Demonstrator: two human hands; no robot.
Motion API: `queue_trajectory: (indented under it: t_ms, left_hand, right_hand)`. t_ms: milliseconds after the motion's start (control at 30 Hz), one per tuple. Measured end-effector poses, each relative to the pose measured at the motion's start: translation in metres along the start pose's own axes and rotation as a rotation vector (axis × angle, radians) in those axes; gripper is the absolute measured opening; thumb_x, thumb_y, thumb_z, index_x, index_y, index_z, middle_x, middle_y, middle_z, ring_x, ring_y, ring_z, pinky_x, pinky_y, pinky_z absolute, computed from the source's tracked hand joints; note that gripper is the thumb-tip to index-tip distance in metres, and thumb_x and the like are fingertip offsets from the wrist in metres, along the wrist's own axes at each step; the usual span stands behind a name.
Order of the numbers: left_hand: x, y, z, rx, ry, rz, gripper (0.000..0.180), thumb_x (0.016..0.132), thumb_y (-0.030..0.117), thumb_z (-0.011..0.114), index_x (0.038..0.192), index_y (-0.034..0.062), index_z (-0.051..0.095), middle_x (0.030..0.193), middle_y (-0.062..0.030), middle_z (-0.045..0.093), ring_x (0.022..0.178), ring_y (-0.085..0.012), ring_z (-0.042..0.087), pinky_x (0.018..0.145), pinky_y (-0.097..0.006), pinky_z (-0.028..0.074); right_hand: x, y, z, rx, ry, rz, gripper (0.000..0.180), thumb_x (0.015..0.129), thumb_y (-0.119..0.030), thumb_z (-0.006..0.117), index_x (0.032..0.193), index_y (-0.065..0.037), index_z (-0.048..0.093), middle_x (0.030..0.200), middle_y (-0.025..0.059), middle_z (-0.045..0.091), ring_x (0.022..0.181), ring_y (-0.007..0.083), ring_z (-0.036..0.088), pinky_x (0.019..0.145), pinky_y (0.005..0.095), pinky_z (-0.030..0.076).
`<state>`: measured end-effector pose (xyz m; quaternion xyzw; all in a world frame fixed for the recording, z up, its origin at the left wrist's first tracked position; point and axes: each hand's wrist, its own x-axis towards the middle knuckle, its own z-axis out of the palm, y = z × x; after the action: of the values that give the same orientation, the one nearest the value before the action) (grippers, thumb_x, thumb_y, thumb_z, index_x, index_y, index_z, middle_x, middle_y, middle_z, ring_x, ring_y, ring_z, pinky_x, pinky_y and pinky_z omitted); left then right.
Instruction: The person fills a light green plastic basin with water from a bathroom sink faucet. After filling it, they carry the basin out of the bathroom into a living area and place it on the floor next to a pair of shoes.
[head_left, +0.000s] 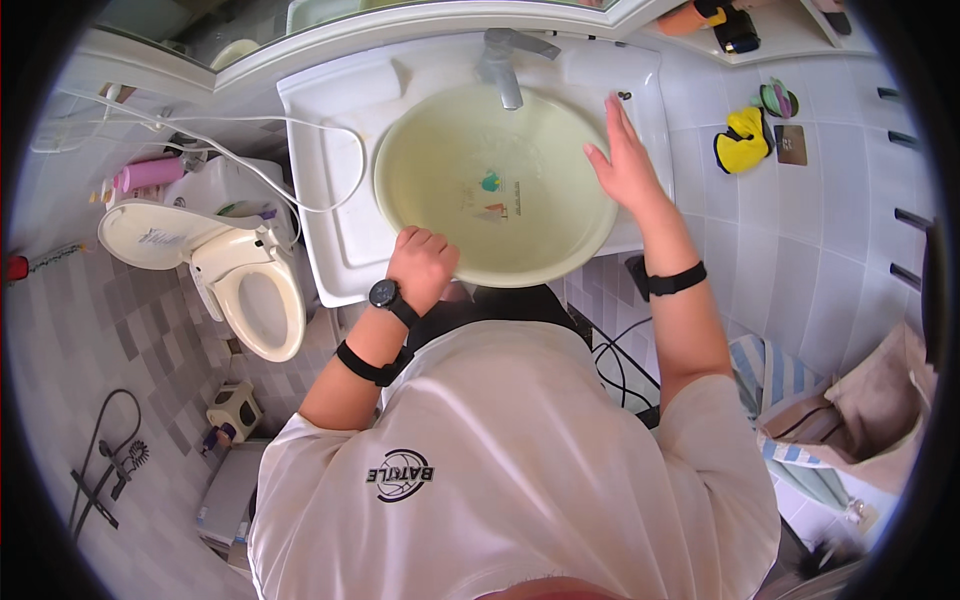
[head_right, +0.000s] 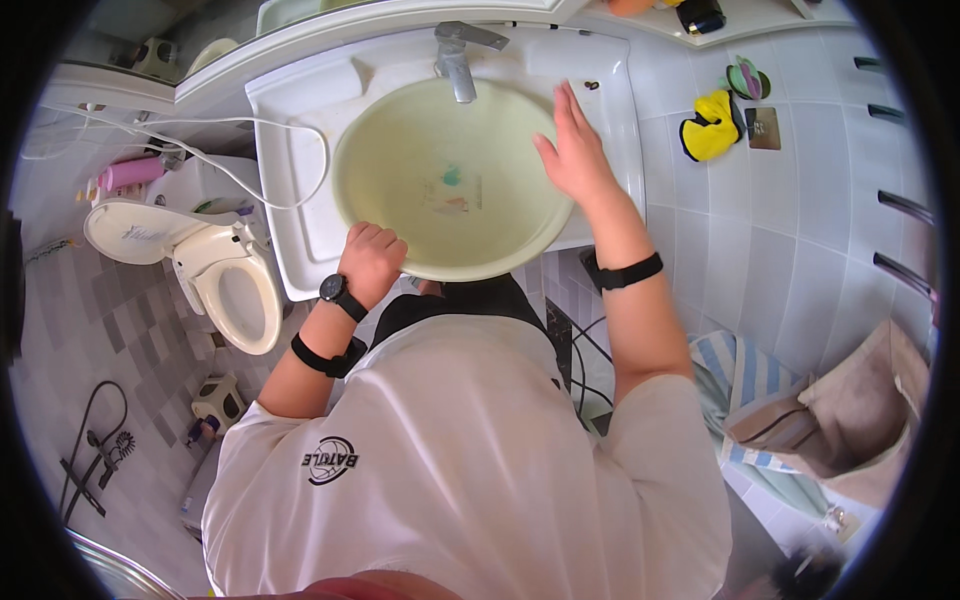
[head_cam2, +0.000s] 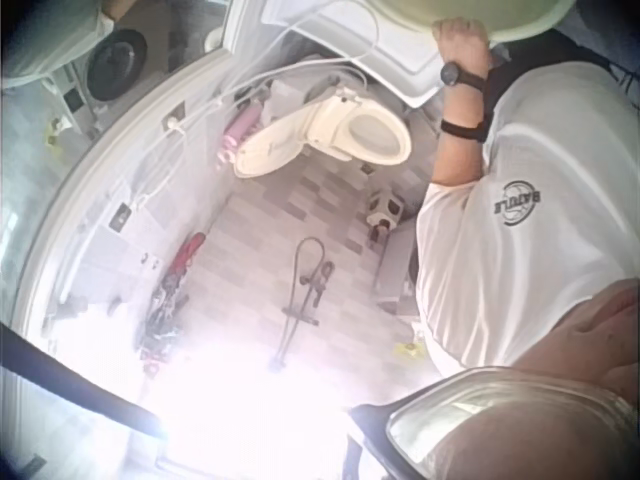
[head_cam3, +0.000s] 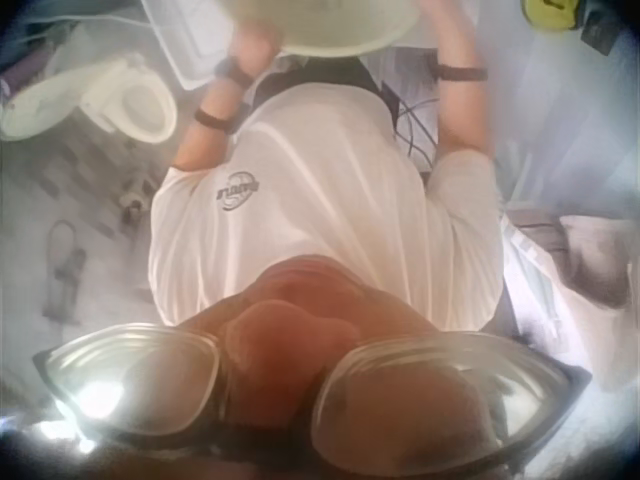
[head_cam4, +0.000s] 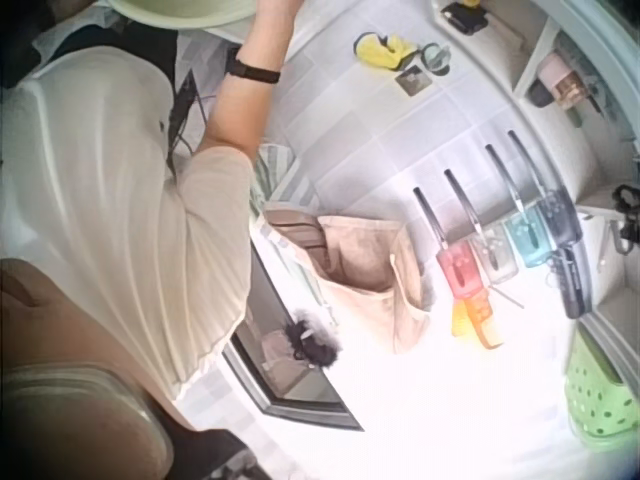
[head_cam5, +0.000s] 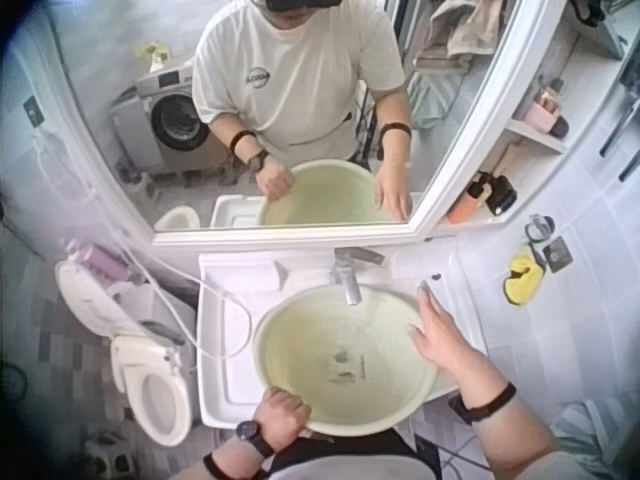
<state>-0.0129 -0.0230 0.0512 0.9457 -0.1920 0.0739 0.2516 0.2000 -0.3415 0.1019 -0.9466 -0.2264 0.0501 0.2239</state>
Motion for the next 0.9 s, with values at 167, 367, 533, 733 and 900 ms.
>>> queue_trajectory:
  t_ms: [167, 367, 533, 733, 900]
  left_hand:
    - [0.005, -0.003, -0.003, -0.012, -0.094, -0.026, 0.019, 0.063, 0.004, 0.073, 0.075, 0.0086, 0.059, 0.076, -0.0062, 0.058, 0.079, -0.0288, 0.061, 0.084, -0.043, 0.049]
    - [0.004, -0.006, -0.007, -0.098, -0.096, -0.068, 0.020, 0.064, 0.004, 0.074, 0.080, 0.0085, 0.063, 0.087, -0.0065, 0.066, 0.091, -0.0289, 0.066, 0.093, -0.044, 0.050]
    - [0.001, -0.020, -0.017, -0.142, -0.096, -0.028, 0.036, 0.054, 0.005, 0.082, 0.086, 0.0077, 0.067, 0.093, -0.0069, 0.068, 0.101, -0.0285, 0.067, 0.109, -0.056, 0.044]
    - [0.025, 0.004, -0.032, -0.145, -0.029, 0.026, 0.036, 0.050, 0.008, 0.081, 0.083, 0.0065, 0.065, 0.090, -0.0065, 0.065, 0.099, -0.0287, 0.065, 0.106, -0.054, 0.045]
    - [0.083, 0.035, -0.086, -0.119, 0.021, 0.098, 0.030, 0.055, 0.008, 0.079, 0.082, 0.0052, 0.065, 0.086, -0.0072, 0.064, 0.098, -0.0318, 0.063, 0.099, -0.053, 0.048]
  right_hand:
    - [0.085, -0.031, 0.002, -0.206, -0.057, -0.209, 0.075, 0.099, -0.019, 0.063, 0.163, -0.002, 0.027, 0.170, 0.0188, 0.030, 0.156, 0.0348, 0.031, 0.127, 0.0444, 0.030]
    - [0.084, -0.002, 0.013, -0.429, -0.270, -0.153, 0.072, 0.098, -0.018, 0.061, 0.163, -0.008, 0.031, 0.172, 0.0094, 0.029, 0.159, 0.0305, 0.027, 0.128, 0.0497, 0.024]
    - [0.034, 0.044, 0.021, -0.075, 0.009, -0.001, 0.058, 0.096, -0.019, 0.064, 0.150, -0.002, 0.049, 0.159, 0.0203, 0.046, 0.147, 0.0386, 0.044, 0.118, 0.0492, 0.041]
    - [-0.043, 0.064, 0.050, 0.130, -0.213, 0.639, 0.037, 0.087, -0.011, 0.066, 0.120, 0.005, 0.065, 0.118, 0.0302, 0.070, 0.110, 0.0480, 0.067, 0.095, 0.0500, 0.055]
    - [-0.063, 0.093, 0.064, 0.367, -0.243, 0.733, 0.035, 0.081, -0.003, 0.063, 0.112, 0.012, 0.069, 0.100, 0.0266, 0.073, 0.093, 0.0372, 0.072, 0.081, 0.0457, 0.056]
